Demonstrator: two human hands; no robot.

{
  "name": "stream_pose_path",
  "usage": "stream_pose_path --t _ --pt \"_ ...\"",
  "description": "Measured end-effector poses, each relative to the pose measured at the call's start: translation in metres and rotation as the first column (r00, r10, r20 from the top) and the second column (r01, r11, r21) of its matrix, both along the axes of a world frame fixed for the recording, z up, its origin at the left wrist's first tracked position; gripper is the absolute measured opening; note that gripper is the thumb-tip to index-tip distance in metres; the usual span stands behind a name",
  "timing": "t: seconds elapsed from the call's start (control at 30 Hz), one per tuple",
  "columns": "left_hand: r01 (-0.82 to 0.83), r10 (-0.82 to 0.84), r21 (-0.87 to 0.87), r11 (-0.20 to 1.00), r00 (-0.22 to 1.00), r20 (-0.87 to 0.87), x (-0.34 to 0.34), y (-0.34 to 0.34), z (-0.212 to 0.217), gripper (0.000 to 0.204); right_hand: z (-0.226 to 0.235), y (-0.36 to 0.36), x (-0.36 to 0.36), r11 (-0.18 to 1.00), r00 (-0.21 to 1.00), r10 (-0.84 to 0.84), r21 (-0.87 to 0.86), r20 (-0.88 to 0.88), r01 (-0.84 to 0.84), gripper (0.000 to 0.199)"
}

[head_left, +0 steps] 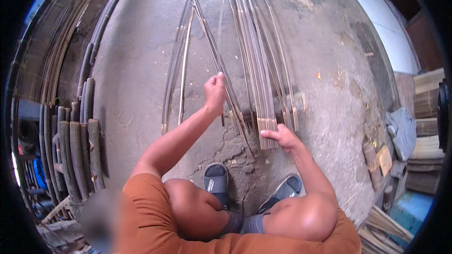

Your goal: The person squats on the floor and gathers thin bamboo strips, aligning them into a bundle. They then stand and tie the bundle to a larger bamboo rack using yellow string.

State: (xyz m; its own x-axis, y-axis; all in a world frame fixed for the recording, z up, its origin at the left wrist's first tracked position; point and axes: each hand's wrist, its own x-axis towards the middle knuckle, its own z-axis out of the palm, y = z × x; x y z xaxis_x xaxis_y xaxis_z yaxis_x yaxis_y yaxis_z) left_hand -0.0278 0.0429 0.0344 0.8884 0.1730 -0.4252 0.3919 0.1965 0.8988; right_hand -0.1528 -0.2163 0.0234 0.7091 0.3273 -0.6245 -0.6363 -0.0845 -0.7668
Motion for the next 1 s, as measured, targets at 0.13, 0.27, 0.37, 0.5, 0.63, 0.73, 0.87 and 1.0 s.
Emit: stream_pose_path --t 0.13,0.27,0.37,0.5,0.63,0.73,0.87,1.0 --pt "-0.212 0.170 0.116 0.970 0.940 0.297 0.028 0.036 0.025 0.025 0.000 -0.001 0.000 0.996 0.998 -0.007 0.088 -0.055 0.012 0.051" --pt "-0.144 0.059 0.428 0.892 0.977 0.207 0.043 0.088 0.003 0.029 -0.001 0.001 0.001 0.988 0.994 -0.013 0.149 -0.110 0.030 0.051" --pt "-0.131 0.008 0.737 0.663 0.986 0.168 0.044 0.145 -0.030 0.035 -0.019 -0.005 0.001 0.993 0.993 -0.028 0.111 -0.116 0.041 0.049" --pt "-0.050 0.011 0.887 0.459 0.999 0.051 0.024 0.217 -0.046 0.032 -0.020 -0.012 0.000 0.990 0.995 -0.019 0.134 -0.093 0.031 0.036" --pt "-0.038 0.068 0.927 0.374 0.998 0.014 0.008 0.275 -0.059 0.035 -0.009 -0.010 -0.001 0.985 0.997 -0.009 0.170 -0.083 0.023 0.037" --pt "0.046 0.110 0.982 0.181 0.992 -0.067 -0.004 0.301 -0.063 0.041 0.001 -0.005 -0.001 0.987 0.997 0.009 0.163 -0.079 0.004 0.036" --pt "0.108 0.071 0.986 -0.124 0.992 -0.100 0.011 0.247 -0.047 0.047 0.003 -0.001 -0.001 0.979 0.993 0.006 0.205 -0.117 0.019 0.033" --pt "0.165 -0.364 0.840 0.518 0.931 0.041 0.025 0.134 -0.037 0.044 0.017 0.027 -0.005 0.965 0.993 -0.016 0.259 -0.113 0.045 0.031"
